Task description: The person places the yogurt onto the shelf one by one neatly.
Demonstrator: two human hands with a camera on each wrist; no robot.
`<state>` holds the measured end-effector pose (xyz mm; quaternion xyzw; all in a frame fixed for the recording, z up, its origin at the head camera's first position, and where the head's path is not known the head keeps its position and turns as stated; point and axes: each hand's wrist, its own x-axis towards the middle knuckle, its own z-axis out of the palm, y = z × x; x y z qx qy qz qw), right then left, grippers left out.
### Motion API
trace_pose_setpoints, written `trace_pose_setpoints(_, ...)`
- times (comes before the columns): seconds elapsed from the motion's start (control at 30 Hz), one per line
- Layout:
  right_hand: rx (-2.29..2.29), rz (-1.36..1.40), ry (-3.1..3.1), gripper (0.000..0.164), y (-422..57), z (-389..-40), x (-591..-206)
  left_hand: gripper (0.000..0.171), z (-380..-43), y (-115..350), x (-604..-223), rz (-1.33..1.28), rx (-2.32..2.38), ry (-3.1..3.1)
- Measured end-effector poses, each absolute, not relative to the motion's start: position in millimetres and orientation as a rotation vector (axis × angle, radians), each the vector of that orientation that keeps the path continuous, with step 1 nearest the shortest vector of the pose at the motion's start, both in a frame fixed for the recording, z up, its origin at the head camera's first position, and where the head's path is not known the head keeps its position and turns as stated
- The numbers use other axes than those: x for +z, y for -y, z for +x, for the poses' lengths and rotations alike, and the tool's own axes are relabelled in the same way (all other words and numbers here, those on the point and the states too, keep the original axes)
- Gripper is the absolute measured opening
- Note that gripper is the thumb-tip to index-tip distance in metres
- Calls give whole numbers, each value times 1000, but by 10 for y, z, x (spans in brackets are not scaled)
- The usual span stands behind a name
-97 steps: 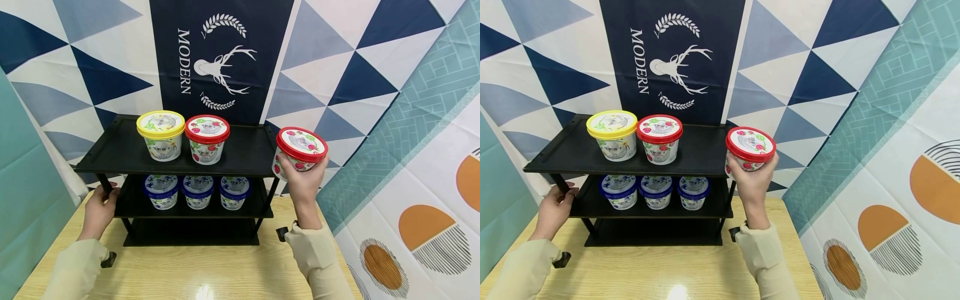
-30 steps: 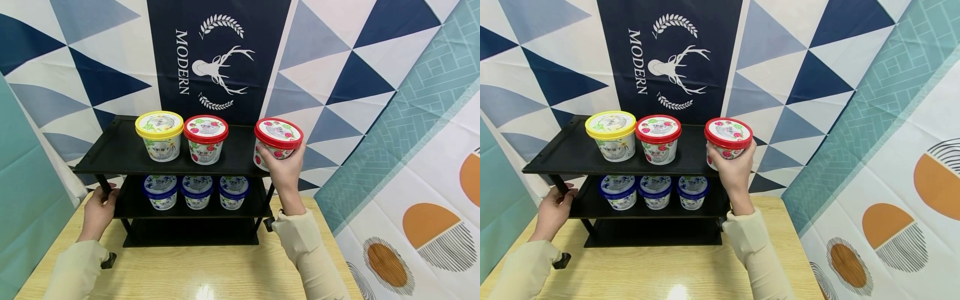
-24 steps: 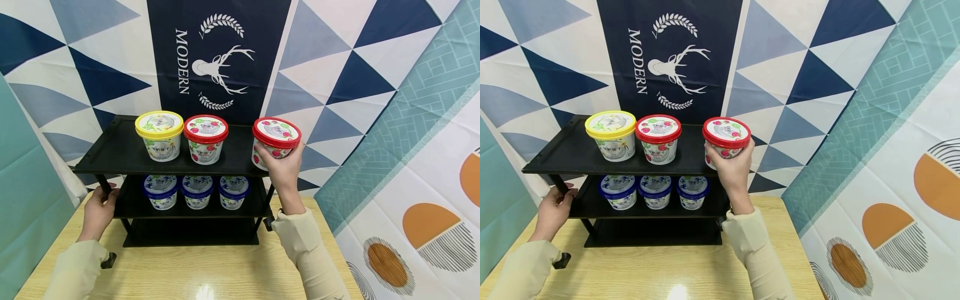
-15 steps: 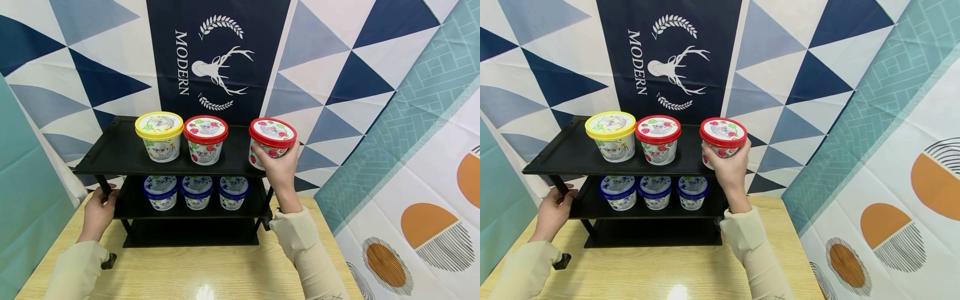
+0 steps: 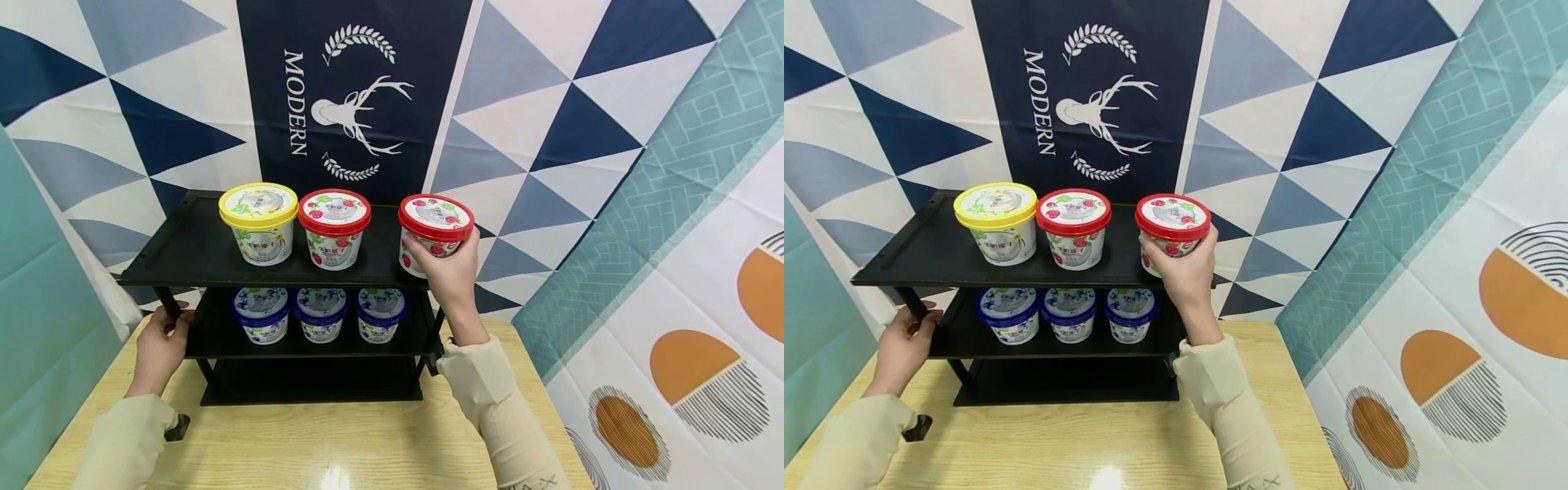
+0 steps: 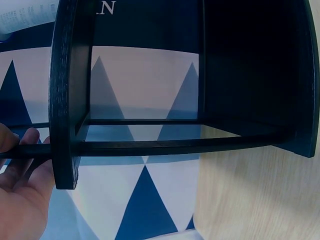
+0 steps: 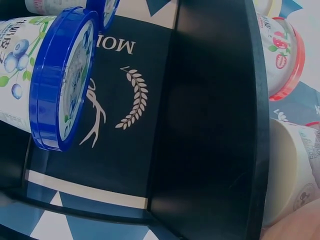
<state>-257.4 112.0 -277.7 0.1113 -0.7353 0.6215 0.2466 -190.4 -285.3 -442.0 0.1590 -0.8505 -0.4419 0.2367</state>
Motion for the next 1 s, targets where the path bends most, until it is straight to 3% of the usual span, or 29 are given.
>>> trace_pose_setpoints(1.0,1701,272,2110,88,-1065,-2651,-2745,28,-1898,2855,-4407,439,-1200,2351)
